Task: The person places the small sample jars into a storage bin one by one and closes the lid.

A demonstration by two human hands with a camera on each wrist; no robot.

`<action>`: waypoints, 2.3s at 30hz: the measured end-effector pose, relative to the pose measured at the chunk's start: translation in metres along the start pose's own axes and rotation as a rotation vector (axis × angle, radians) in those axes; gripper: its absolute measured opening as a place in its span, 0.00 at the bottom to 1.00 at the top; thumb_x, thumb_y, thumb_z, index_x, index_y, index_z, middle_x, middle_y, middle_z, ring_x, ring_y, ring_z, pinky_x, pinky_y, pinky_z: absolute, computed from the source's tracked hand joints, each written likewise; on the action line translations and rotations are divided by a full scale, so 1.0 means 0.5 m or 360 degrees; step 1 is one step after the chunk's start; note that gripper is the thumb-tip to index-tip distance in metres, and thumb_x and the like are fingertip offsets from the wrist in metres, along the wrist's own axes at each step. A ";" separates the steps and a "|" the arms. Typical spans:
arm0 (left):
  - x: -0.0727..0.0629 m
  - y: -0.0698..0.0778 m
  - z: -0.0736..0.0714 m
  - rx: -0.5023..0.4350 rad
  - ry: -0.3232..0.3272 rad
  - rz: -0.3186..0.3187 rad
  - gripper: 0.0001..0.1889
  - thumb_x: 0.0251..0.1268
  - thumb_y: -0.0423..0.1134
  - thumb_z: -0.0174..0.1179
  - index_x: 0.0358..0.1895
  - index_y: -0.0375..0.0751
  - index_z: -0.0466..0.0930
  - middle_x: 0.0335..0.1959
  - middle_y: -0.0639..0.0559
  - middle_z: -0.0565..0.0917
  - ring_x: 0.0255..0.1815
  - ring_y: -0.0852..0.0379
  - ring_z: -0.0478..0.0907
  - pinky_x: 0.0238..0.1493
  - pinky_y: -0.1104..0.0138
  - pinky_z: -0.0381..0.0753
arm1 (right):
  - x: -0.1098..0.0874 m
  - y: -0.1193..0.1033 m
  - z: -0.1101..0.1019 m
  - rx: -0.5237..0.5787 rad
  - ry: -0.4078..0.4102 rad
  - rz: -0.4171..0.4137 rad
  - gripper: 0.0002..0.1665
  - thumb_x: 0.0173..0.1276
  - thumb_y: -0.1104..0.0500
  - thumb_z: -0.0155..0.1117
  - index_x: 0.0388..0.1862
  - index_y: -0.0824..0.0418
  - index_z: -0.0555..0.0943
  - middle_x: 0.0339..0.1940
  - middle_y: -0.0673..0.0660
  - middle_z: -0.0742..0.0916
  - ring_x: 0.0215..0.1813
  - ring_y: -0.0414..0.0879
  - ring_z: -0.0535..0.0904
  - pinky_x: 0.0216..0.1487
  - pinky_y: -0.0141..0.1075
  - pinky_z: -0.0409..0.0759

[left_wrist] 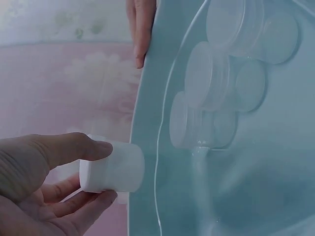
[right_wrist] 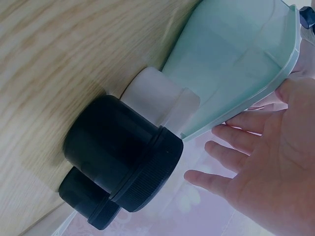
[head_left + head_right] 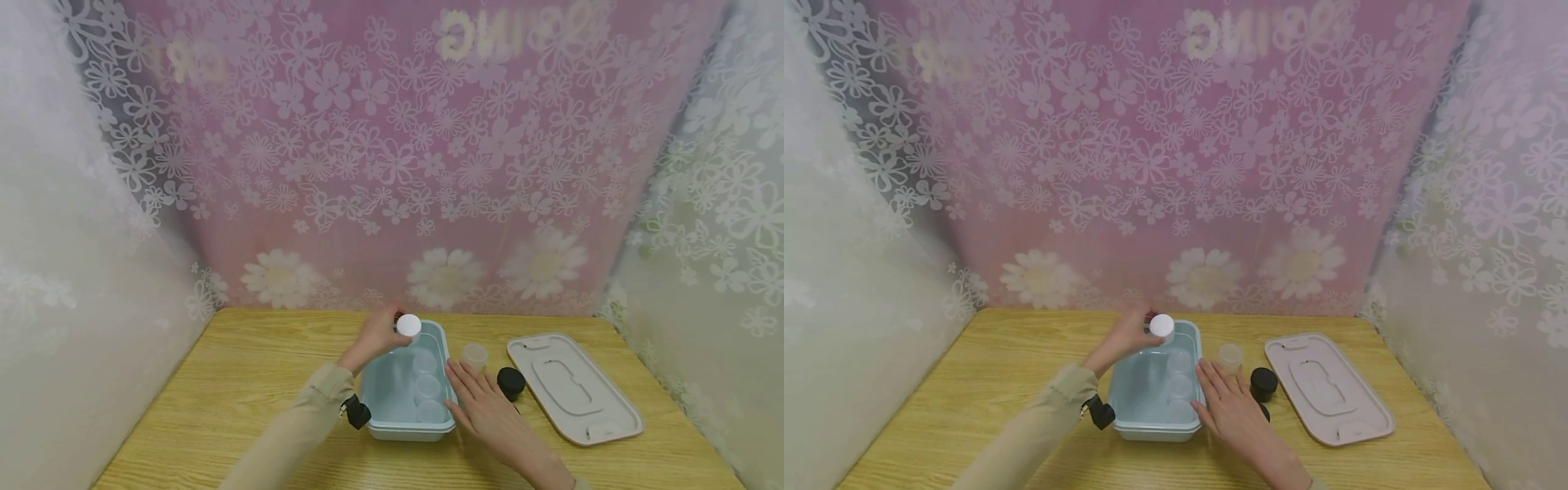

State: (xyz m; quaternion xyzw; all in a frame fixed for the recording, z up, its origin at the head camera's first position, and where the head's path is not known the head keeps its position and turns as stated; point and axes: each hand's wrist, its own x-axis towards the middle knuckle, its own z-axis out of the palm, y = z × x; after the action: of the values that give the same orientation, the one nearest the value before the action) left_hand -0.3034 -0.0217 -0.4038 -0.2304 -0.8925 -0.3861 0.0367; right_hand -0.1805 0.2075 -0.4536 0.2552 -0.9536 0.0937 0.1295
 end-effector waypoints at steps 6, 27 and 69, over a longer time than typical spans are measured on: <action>0.013 0.005 0.018 0.0101 -0.0032 -0.0037 0.19 0.55 0.30 0.75 0.49 0.37 0.78 0.44 0.43 0.83 0.45 0.46 0.81 0.47 0.53 0.83 | 0.000 0.000 -0.001 0.0006 -0.0001 -0.0002 0.36 0.78 0.48 0.59 0.78 0.64 0.66 0.78 0.59 0.69 0.78 0.58 0.63 0.69 0.65 0.67; 0.038 -0.005 0.045 0.0618 -0.0489 -0.0372 0.10 0.55 0.31 0.75 0.38 0.35 0.84 0.35 0.45 0.85 0.29 0.55 0.70 0.39 0.59 0.79 | -0.003 -0.004 -0.002 0.0007 0.0011 -0.0002 0.36 0.78 0.49 0.59 0.78 0.65 0.66 0.78 0.59 0.69 0.78 0.58 0.63 0.69 0.64 0.67; 0.030 -0.005 0.036 0.0228 -0.0626 -0.0417 0.10 0.73 0.30 0.52 0.30 0.37 0.74 0.18 0.51 0.69 0.21 0.56 0.64 0.30 0.66 0.65 | -0.003 -0.001 0.001 -0.0016 0.0072 -0.0030 0.36 0.77 0.50 0.60 0.77 0.66 0.67 0.77 0.61 0.71 0.77 0.60 0.66 0.67 0.65 0.70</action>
State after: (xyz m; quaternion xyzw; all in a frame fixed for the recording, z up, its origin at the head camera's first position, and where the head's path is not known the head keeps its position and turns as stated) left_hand -0.3158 -0.0050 -0.4144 -0.1802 -0.9298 -0.2711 -0.1718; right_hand -0.1793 0.2075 -0.4544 0.2614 -0.9484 0.0934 0.1532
